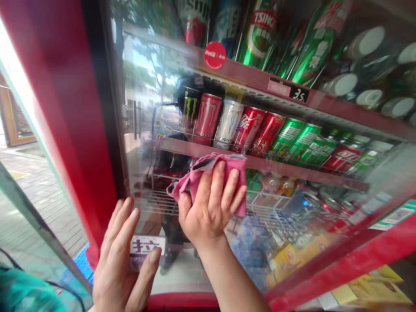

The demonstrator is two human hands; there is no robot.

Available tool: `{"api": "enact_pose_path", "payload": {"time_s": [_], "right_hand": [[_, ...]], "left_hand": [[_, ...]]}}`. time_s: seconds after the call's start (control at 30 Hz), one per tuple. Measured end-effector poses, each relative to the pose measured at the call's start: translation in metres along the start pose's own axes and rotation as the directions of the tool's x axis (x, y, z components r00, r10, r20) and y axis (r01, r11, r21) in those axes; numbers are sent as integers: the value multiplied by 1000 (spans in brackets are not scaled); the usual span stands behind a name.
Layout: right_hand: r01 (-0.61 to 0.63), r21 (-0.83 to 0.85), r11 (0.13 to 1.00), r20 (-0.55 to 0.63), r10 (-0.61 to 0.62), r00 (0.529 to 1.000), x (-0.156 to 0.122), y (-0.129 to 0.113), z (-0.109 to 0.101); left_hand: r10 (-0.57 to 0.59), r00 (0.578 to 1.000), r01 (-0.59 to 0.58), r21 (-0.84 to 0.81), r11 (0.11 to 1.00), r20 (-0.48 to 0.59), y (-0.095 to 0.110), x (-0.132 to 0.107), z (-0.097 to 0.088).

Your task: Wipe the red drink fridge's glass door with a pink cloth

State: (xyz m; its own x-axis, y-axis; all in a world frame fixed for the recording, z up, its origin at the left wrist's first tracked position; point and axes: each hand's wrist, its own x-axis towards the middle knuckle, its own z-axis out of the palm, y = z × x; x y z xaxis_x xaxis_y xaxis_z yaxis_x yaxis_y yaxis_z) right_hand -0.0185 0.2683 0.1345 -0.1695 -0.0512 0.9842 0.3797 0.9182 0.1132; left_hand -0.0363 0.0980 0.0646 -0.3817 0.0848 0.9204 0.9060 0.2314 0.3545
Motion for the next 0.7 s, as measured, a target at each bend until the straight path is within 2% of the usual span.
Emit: {"api": "enact_pose_path", "payload": {"time_s": [0.07, 0.17, 0.27, 0.37, 0.47, 0.53, 0.6, 0.7], "right_hand": [[101, 56, 993, 22, -103, 994, -13, -2, -3], [271, 247, 930, 53, -292, 955, -24, 9, -14], [292, 525, 800, 18, -354, 935, -21, 31, -29], [211, 750, 627, 10, -329, 944, -13, 55, -46], [82, 846, 527, 36, -209, 977, -14, 71, -64], [11, 858, 514, 52, -106, 993, -24, 77, -75], [-15, 856, 517, 59, -70, 996, -38, 81, -85], [58, 821, 568, 9, -115, 993, -56, 86, -95]], "left_hand": [[40, 999, -39, -98, 994, 8, 10, -6, 0], [84, 995, -67, -274, 959, 52, 31, -7, 8], [193, 980, -167, -313, 935, 53, 45, 2, 28], [243, 968, -233, -125, 964, 67, 44, 10, 53], [246, 963, -259, 131, 957, 110, 34, 8, 77], [259, 961, -275, 271, 922, 96, 28, 5, 89], [272, 961, -269, 362, 892, 45, 26, 10, 98], [303, 953, -263, 430, 864, -27, 27, 43, 98]]}}
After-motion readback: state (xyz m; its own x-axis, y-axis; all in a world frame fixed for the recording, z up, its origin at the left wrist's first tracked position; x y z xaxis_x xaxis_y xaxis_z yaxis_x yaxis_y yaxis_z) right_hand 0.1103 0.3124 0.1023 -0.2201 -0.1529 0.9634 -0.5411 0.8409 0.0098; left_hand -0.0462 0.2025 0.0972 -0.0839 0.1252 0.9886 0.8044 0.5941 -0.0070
